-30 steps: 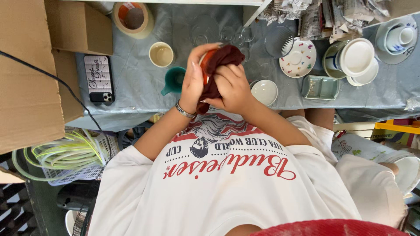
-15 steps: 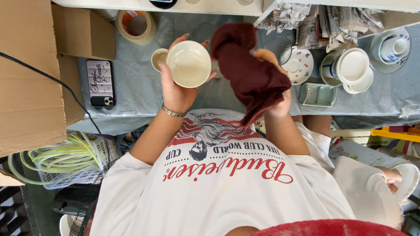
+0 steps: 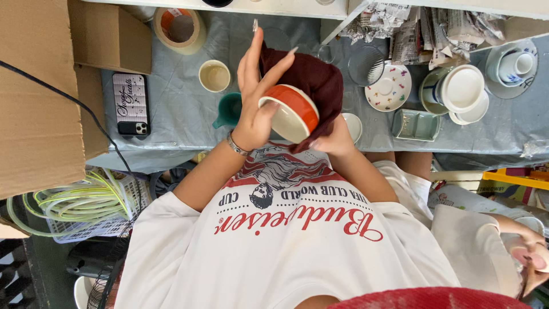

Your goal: The person sits at a table and wipes a series of ceramic and glass items one at a time with a dark red cloth, including a glass, a teal pitcher, bowls, plates, a small vase, and a jar, placing each item back on the table after wiping.

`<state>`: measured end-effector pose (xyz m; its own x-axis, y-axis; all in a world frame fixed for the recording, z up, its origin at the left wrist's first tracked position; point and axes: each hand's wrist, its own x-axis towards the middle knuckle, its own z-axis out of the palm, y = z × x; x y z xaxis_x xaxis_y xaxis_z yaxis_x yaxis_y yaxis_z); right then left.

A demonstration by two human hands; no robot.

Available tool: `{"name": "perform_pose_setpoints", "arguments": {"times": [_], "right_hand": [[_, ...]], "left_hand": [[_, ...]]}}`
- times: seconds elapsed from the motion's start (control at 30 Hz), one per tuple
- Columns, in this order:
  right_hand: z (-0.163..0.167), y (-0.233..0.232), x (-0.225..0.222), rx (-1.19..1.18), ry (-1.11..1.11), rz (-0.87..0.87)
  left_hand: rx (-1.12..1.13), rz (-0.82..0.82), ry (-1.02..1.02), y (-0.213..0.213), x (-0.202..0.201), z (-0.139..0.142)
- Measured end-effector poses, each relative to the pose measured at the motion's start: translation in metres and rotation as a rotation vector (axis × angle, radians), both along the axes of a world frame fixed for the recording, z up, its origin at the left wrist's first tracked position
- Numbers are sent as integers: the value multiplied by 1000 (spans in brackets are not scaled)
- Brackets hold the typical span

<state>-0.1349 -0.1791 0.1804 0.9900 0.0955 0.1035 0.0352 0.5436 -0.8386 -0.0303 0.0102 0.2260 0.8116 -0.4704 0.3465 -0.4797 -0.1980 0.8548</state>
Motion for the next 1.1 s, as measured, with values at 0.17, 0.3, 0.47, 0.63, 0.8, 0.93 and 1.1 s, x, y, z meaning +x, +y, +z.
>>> {"name": "perform_pose_setpoints", "arguments": {"times": [0.17,0.3,0.47,0.63,0.8,0.93,1.1], "right_hand": [[-39,-2,2,-103,310,-314],[-78,-24,12,1002,417,86],[-60,-33,2,-225,39,-67],[-24,-7,20,-481,146,-279],[-12,12,36,-474,224,-468],[-13,15,28,-637,189,-478],[-7,11,21,-396,140,-278]], "left_hand": [[294,11,-240,1,-8,8],[-20,43,-342,11,8,2],[-511,-439,629,-5,12,-13],[-866,-549,897,-18,-15,-15],[-294,-298,211,-14,-17,-6],[-318,-174,166,-16,-23,-3],[-414,-76,367,-1,-22,-7]]}}
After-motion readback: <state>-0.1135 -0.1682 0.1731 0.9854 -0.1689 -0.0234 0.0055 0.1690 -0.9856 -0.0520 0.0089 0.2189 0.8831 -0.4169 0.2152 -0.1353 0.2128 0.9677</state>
